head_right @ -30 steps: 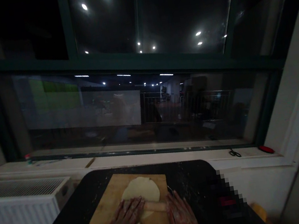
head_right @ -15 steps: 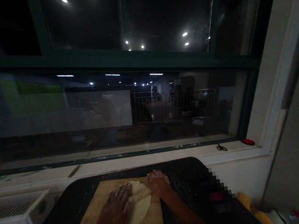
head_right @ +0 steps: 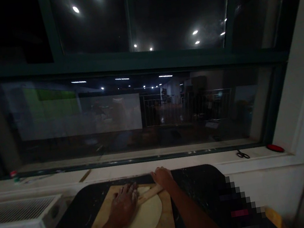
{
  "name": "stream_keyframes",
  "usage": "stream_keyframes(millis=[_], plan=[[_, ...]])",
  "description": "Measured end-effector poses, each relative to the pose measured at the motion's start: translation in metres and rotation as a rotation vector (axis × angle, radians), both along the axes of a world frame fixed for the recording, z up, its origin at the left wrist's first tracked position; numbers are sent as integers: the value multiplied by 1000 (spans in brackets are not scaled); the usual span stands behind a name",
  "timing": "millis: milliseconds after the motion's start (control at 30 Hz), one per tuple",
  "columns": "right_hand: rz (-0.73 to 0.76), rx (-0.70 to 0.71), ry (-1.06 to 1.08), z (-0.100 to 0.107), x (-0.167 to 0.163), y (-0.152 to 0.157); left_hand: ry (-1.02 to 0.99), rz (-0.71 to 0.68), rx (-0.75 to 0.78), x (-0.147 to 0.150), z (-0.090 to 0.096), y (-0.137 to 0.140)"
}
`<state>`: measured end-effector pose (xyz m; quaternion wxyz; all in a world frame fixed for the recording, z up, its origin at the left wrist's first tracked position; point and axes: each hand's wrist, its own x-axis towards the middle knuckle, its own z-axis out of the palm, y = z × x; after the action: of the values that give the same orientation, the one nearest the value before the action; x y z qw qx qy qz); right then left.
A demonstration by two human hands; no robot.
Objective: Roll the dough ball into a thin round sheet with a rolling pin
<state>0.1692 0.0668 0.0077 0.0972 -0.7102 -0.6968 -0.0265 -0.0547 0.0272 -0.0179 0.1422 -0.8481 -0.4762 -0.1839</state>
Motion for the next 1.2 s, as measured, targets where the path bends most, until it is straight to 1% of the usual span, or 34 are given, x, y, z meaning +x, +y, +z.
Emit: stream_keyframes(millis=[100, 200, 333, 433, 533, 600, 733, 800, 867, 933, 967, 1067, 1133, 1200], plan=[[21, 16, -21, -10, 6, -19, -5, 22, 50, 4, -9, -9], [72, 62, -43, -21, 11, -49, -25, -5, 126, 6, -19, -19], [27, 132, -44, -34, 12, -93, -75, -91, 207, 1, -29, -35], [-21, 180, -37, -47, 9, -122, -90, -178, 223, -7, -32, -47], [-16, 325, -19, -60, 3, -148, -86, -252, 223, -20, -35, -58], [17, 437, -11, -67, -1, -167, -82, -281, 201, -28, -36, -66], [105, 560, -43, -77, -13, -199, -112, -313, 81, -44, -35, -90], [93, 634, -73, -79, -20, -208, -173, -335, 7, -52, -33, -102], [72, 693, -80, -78, -27, -212, -266, -342, -71, -63, -30, -107], [85, 678, -42, -72, -30, -212, -374, -304, -124, -79, -28, -101], [103, 646, -12, -69, -31, -211, -421, -253, -139, -89, -27, -94], [125, 581, 59, -61, -30, -212, -505, -34, -146, -116, -26, -67], [112, 580, 67, -63, -30, -216, -515, 65, -145, -127, -28, -52], [94, 574, 56, -70, -34, -222, -506, 85, -147, -129, -31, -45]])
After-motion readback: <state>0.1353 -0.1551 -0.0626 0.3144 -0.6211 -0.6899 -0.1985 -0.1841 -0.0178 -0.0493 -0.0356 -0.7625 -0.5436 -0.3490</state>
